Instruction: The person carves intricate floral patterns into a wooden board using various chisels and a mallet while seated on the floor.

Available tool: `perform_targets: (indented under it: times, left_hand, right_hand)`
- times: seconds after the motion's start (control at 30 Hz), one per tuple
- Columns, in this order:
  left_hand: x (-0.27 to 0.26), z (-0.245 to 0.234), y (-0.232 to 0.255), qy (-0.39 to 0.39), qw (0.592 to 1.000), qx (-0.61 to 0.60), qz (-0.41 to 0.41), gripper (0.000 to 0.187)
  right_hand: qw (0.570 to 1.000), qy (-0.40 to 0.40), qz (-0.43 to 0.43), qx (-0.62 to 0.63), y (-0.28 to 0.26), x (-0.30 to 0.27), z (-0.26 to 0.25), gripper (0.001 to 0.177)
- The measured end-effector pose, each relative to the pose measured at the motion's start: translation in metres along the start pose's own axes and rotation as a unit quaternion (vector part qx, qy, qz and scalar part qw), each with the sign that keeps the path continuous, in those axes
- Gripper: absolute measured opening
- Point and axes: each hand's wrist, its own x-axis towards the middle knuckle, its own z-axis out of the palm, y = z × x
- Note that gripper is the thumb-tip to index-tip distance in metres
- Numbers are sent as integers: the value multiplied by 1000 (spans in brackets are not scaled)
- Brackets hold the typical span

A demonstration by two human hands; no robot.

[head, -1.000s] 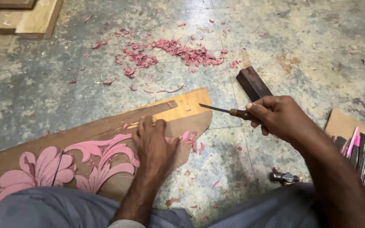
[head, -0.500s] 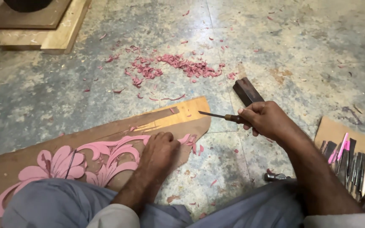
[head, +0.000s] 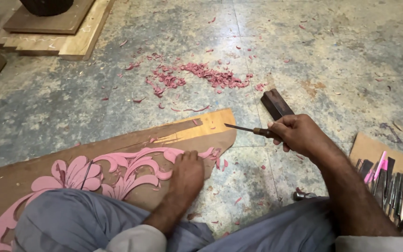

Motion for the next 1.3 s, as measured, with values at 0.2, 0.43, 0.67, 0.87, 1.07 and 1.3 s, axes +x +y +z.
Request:
perform_targets:
  times: [0.2, 0.43, 0.67, 0.87, 1.07, 1.3]
  left_hand:
    - [13, 3, 41, 12, 993, -40, -114, 24]
    - [30, 0, 67, 26, 981, -19, -189, 40]
    - [22, -8, 62, -10, 982, -79, -174, 40]
    - [1, 5, 73, -54, 992, 60, -98, 77]
    - [-4, 16, 77, -39, 996, 4, -83, 86]
    - [-5, 14, 74, -25, 995, -29, -97, 86]
  right_hand:
    - [1000, -2, 4, 12, 2, 3, 3, 37]
    - [1000, -6, 13, 7, 5, 14, 3, 36]
    - [998, -3, 52, -19, 5, 22, 8, 39]
    - [998, -7, 51, -20, 2, 22, 12, 37]
    - [999, 0, 46, -16, 5, 17, 10, 36]
    - [998, 9, 46, -32, 10, 7, 4, 42]
